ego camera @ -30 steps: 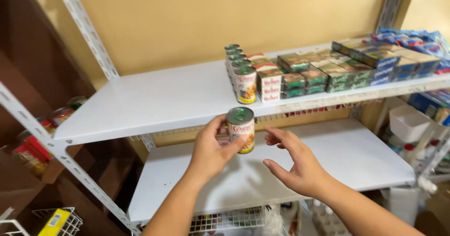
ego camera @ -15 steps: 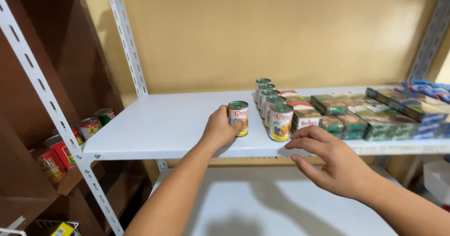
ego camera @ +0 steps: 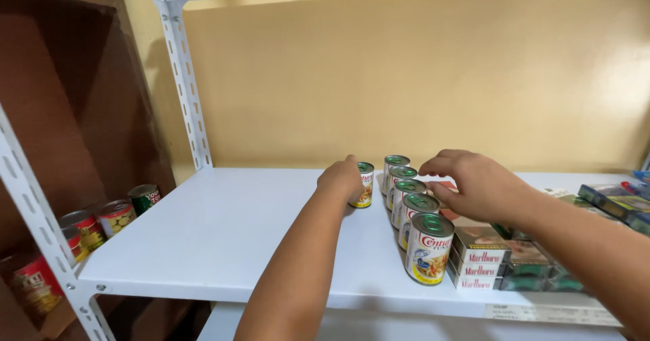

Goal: Organizing canned goods on a white metal shelf by picking them from a storage bin and placing them in rows.

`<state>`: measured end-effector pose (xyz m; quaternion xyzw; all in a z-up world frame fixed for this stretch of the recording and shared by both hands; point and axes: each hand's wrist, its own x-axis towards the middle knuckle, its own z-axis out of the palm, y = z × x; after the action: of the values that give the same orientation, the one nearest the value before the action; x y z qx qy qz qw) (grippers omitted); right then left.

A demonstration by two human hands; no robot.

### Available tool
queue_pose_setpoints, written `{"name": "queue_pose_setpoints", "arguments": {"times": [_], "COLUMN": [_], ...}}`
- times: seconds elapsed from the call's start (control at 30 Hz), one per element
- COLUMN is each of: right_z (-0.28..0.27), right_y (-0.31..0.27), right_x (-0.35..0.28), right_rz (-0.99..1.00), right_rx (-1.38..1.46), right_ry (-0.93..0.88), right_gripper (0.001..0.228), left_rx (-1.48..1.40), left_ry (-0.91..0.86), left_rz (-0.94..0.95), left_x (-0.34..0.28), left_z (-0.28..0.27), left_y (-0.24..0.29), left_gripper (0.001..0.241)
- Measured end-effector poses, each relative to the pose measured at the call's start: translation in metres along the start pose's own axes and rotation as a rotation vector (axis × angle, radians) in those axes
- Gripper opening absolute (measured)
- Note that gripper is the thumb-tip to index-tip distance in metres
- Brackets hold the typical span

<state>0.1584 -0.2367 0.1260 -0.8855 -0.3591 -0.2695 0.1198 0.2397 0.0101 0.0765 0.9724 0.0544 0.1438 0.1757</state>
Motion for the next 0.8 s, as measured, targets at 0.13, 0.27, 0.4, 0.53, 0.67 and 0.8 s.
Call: {"name": "queue_pose_setpoints", "arguments": {"times": [0.13,0.27,0.4,0.53,0.67,0.8], "right_z": [0.003,0.023,0.038,0.048,0.053,0.050], "right_y": [0.016,0.034,0.043,0.051,0.055,0.046], "right_x": [0.035,0.063,0.075,0.089,0.100,0.106], "right_rz": [0.068,0.085,0.131,0.223,0.284,0.297], "right_rx": [-0.078,-0.031,0.016,0.054,0.089,0.062], "right_ry": [-0.188,-0.322,-0.397,-0.501,-0.563,-0.601], "right_gripper": [0.041,0.057,0.065,0.074,0.081,0.084], "left_rx": [-0.020,-0.206,-0.316,-0.345,-0.396,-0.457], "left_ry": [0.020,0.032,0.102,0.092,0.111,0.079], "left_rz": [0.020,0.010,0.016,0.015,0.034,0.043], "left_x": [0.014,-0.007,0.010,0.018,0.017,0.015], "left_z": [0.003,-0.003,0.017,0.027,0.030,0.029], "left_y": [-0.002,-0.003,-0.015,-0.013,-0.015,-0.017], "left_gripper": [0.065,0.060,0.062,0.056,0.052,0.048]}}
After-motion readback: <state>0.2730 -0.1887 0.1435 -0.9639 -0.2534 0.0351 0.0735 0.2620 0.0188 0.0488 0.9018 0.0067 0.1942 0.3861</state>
